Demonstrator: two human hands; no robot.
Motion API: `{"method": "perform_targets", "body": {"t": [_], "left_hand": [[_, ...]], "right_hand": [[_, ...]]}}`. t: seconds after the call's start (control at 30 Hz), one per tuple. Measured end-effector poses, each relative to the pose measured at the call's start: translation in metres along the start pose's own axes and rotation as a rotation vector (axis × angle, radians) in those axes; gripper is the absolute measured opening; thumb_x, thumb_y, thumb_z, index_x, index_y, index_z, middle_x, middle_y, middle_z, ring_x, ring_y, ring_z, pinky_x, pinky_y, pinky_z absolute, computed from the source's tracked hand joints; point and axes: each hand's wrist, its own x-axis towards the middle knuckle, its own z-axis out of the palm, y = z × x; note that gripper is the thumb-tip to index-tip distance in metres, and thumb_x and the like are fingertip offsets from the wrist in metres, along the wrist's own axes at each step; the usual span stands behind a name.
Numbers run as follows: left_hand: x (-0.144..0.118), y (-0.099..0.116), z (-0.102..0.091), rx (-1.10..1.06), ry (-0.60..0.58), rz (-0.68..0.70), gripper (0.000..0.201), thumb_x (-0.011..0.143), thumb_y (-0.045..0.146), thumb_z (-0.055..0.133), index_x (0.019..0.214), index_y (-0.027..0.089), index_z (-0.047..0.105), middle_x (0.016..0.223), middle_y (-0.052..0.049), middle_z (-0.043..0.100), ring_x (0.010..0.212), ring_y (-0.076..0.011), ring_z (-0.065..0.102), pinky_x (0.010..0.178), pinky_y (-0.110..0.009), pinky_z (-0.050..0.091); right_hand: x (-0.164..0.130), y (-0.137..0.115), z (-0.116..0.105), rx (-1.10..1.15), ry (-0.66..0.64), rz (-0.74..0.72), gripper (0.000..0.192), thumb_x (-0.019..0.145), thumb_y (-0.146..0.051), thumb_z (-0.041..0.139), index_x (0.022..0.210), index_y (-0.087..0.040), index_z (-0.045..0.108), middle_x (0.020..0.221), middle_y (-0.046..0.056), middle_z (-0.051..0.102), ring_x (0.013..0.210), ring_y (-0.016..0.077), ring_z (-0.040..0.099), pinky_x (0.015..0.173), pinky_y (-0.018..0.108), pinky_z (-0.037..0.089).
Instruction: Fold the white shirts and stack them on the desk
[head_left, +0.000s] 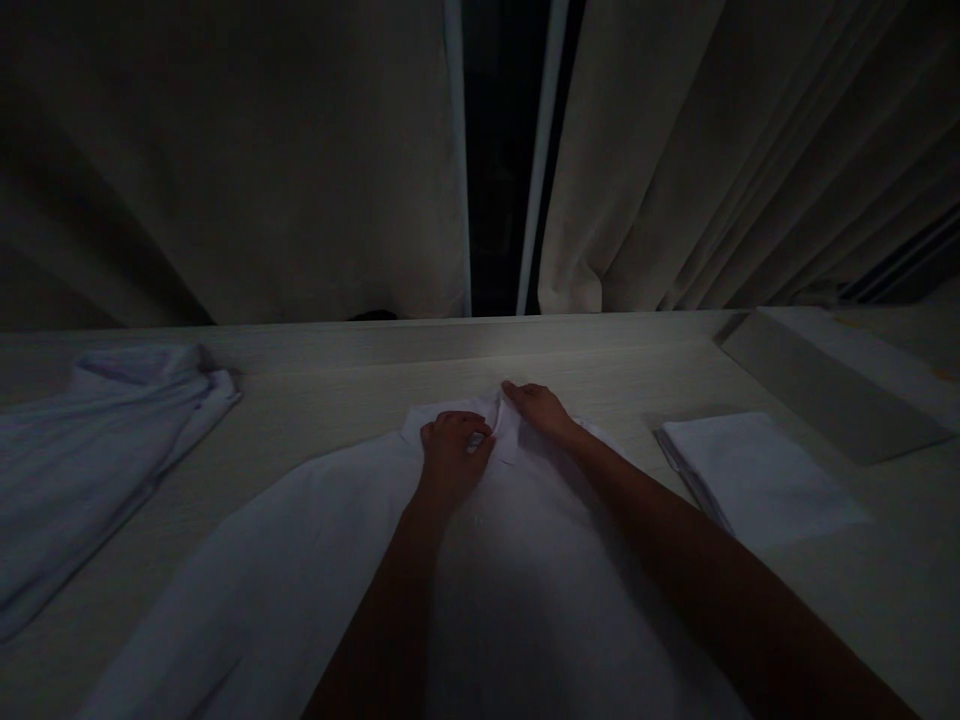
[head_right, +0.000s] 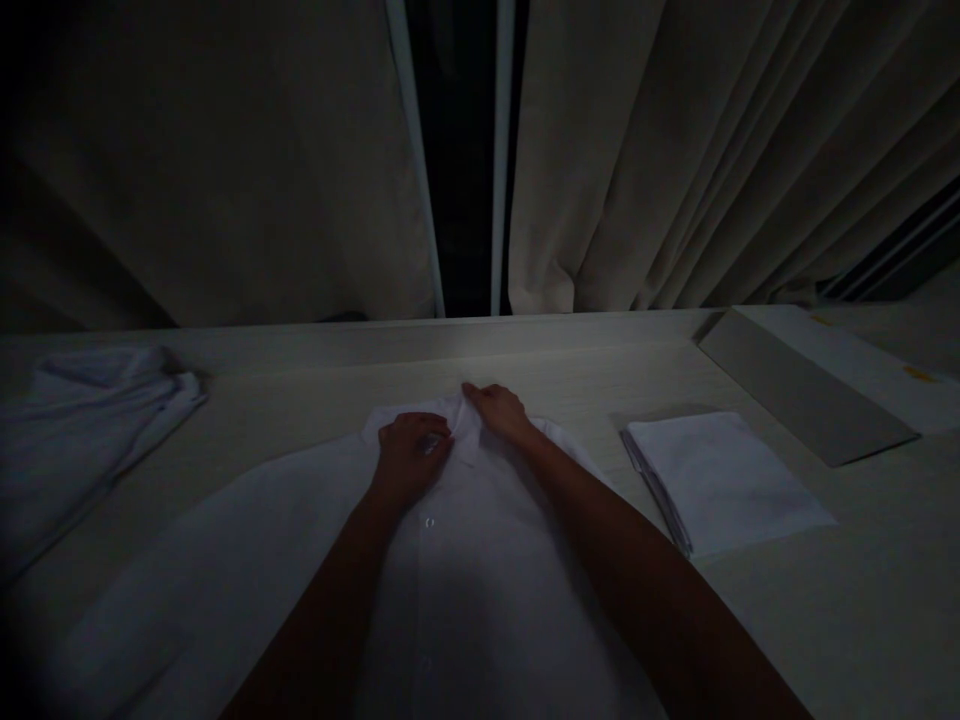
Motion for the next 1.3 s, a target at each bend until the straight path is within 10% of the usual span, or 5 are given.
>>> {"method": "perform_targets", "body": {"t": [0.27,0.43,0.6,1.07,1.3], "left_hand": [[0.006,-0.003,-0.012,0.039,0.282,0.059,0.047,0.083,0.030,0.054,0.130,0.022,0.052,0.135,-0.009,0.056,0.128,-0.0232,0.046,0.107,-0.042,0.031],[0.004,-0.002,-0.011,0.051,0.269,0.090,0.013,0.083,0.032,0.058,0.088,0.024,0.067,0.093,-0.002,0.070,0.104,-0.0212,0.060,0.103,-0.042,0.031],[0.002,0.003,-0.015,0.043,0.252,0.144,0.014,0.086,0.031,0.054,0.087,0.024,0.066,0.091,-0.003,0.071,0.100,-0.0202,0.061,0.100,-0.041,0.034],[-0.001,0.009,-0.021,0.131,0.240,0.183,0.022,0.092,0.027,0.046,0.101,0.025,0.065,0.102,-0.003,0.072,0.108,-0.0207,0.060,0.100,-0.043,0.029],[-0.001,0.009,-0.016,0.182,0.212,0.159,0.029,0.090,0.025,0.046,0.115,0.023,0.062,0.102,-0.008,0.068,0.107,-0.0244,0.057,0.097,-0.044,0.029]], "right_hand": [[-0.020,-0.016,-0.016,0.130,-0.108,-0.169,0.011,0.078,-0.024,0.065,0.082,-0.017,0.072,0.071,0.001,0.068,0.065,0.0131,0.060,0.061,0.023,0.041],[-0.052,-0.031,-0.028,-0.117,0.035,-0.403,0.025,0.078,-0.025,0.066,0.102,-0.019,0.067,0.095,0.006,0.067,0.089,0.0182,0.058,0.082,0.031,0.042],[-0.071,-0.051,-0.016,-0.487,0.269,-0.344,0.026,0.083,-0.031,0.060,0.102,-0.013,0.057,0.098,0.014,0.061,0.095,0.0270,0.052,0.084,0.039,0.040],[-0.074,-0.072,-0.003,-0.577,0.167,-0.250,0.049,0.083,-0.005,0.042,0.131,-0.003,0.040,0.086,0.016,0.064,0.078,0.0248,0.057,0.075,0.038,0.043],[-0.074,-0.081,0.005,-0.594,0.296,-0.157,0.019,0.090,-0.014,0.044,0.107,-0.013,0.052,0.097,0.020,0.062,0.094,0.0301,0.055,0.081,0.044,0.042]]}}
